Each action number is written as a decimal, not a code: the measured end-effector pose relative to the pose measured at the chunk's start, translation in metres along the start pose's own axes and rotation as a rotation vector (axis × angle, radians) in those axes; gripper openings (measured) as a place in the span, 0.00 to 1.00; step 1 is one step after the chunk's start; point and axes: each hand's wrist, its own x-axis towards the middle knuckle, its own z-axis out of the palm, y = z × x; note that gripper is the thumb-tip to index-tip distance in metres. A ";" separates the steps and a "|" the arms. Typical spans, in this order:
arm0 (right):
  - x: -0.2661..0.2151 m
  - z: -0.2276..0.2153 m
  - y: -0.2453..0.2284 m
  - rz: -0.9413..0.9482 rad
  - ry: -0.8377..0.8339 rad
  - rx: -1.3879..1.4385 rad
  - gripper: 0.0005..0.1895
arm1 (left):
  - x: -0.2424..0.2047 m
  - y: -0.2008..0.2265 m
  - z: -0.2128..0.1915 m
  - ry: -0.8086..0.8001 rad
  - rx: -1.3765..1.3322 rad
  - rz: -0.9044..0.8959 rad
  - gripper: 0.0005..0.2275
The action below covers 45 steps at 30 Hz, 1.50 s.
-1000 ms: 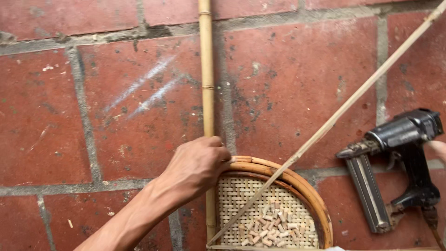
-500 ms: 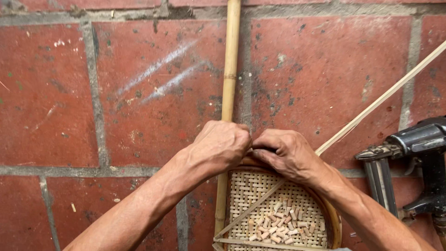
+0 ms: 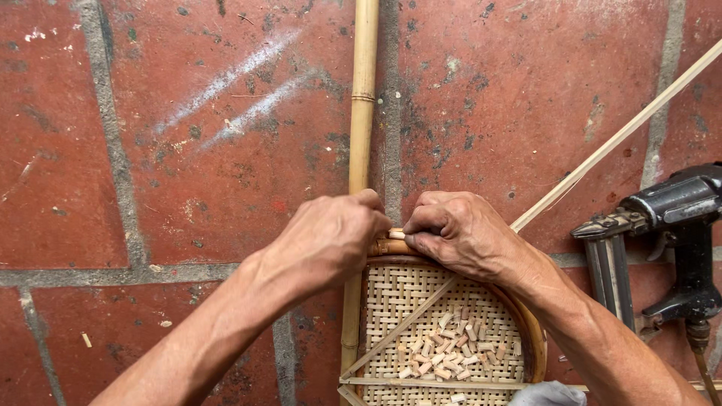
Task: The person attaches small bamboo pieces to the rim of a woven basket using a pneumatic nail gun. They repeatedly pick up pieces, position them along the edge, and fire the nail gun to secure them.
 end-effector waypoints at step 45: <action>-0.148 0.060 0.016 0.053 0.271 -0.262 0.06 | -0.031 0.033 0.052 0.163 -0.029 0.151 0.05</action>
